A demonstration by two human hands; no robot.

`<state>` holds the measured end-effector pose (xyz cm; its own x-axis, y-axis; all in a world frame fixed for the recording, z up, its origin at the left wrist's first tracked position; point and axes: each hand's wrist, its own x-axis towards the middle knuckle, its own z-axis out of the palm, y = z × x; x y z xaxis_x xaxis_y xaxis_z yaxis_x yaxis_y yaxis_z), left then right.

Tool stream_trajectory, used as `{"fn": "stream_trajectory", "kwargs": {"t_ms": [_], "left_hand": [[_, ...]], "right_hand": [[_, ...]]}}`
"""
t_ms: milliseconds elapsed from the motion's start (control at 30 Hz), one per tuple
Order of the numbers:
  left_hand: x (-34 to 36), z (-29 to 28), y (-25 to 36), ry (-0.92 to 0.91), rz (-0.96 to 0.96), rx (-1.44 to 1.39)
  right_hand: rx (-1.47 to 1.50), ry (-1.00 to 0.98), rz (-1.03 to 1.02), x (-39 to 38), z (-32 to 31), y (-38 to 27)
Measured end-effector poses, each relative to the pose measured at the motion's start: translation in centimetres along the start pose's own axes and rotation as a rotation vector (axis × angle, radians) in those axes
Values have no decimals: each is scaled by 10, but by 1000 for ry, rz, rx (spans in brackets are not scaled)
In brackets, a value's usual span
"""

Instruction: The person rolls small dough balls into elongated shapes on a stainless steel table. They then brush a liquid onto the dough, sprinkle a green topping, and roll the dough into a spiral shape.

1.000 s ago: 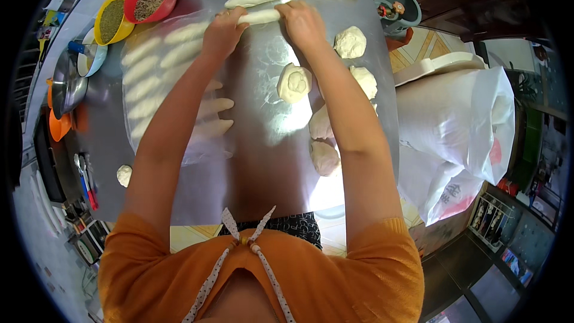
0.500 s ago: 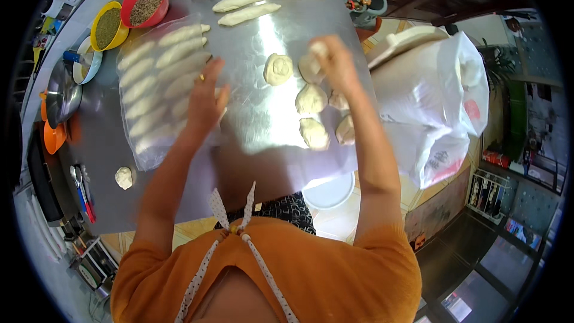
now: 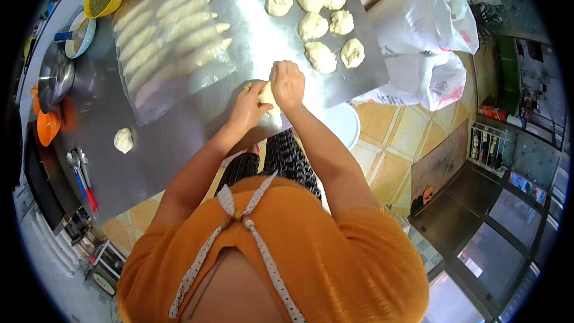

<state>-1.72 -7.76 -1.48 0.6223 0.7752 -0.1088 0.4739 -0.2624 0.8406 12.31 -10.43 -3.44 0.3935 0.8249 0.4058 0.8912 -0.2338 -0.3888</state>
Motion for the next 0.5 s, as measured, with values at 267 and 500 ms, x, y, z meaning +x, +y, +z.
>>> {"fn": "stream_trajectory", "kwargs": {"t_ms": [267,500], "left_hand": [[19,10,-2,-297,-571,-174],[31,-30,0,-167,-164,271]], "right_hand": [[443,-418,241,11,-8,5],[88,-86,-134,33,20,-18]]}}
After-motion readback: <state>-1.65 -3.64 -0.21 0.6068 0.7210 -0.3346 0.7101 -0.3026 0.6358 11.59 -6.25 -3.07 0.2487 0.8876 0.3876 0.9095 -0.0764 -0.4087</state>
